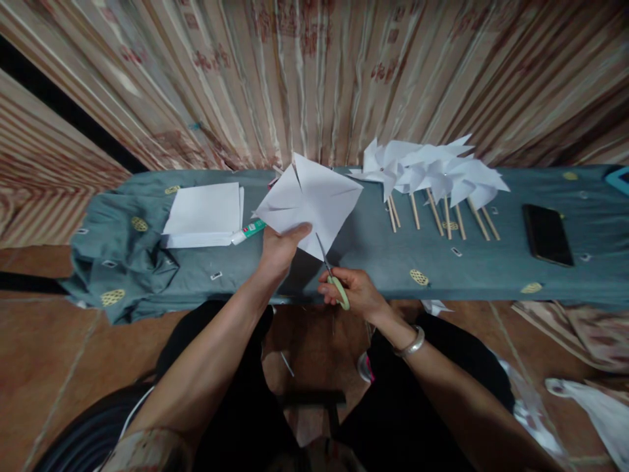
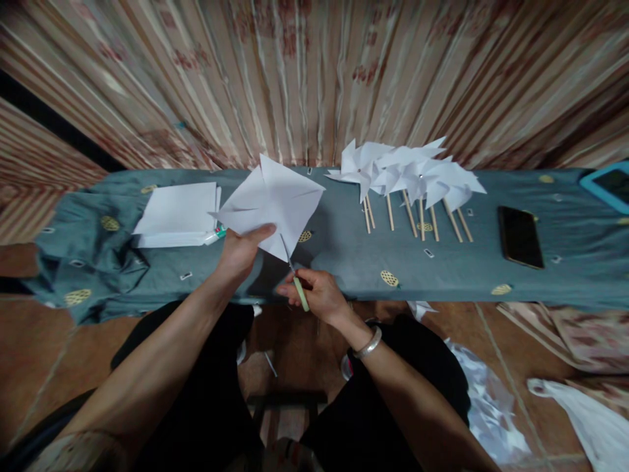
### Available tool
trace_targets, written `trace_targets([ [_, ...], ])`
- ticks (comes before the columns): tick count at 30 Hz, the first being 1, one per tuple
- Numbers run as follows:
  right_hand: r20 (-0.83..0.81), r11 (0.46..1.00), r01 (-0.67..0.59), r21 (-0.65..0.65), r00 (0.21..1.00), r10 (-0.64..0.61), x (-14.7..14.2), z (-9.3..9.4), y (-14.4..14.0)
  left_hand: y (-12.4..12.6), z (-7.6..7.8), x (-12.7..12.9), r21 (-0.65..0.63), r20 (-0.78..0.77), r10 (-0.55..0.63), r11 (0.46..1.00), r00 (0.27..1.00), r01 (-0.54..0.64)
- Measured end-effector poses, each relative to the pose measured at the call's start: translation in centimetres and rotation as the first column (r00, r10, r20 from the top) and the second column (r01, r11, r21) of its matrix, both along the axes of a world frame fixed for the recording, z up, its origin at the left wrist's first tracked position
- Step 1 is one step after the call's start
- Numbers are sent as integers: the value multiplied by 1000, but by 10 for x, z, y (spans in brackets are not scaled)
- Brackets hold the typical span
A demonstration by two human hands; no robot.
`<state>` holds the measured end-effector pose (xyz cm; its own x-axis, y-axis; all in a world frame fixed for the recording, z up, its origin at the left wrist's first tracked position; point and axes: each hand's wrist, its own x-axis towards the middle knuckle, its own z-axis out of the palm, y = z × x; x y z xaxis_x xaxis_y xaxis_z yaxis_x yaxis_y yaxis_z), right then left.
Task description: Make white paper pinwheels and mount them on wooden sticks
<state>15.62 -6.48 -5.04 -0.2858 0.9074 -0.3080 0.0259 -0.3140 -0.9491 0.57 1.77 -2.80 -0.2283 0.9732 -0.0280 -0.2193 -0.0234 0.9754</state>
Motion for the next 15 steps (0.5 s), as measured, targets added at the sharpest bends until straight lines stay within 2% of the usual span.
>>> trace_targets([
  [15,-16,999,39,-34,999,-40,-1,2,0,-2,1,0,-1,7,-16,1000,1000,16],
])
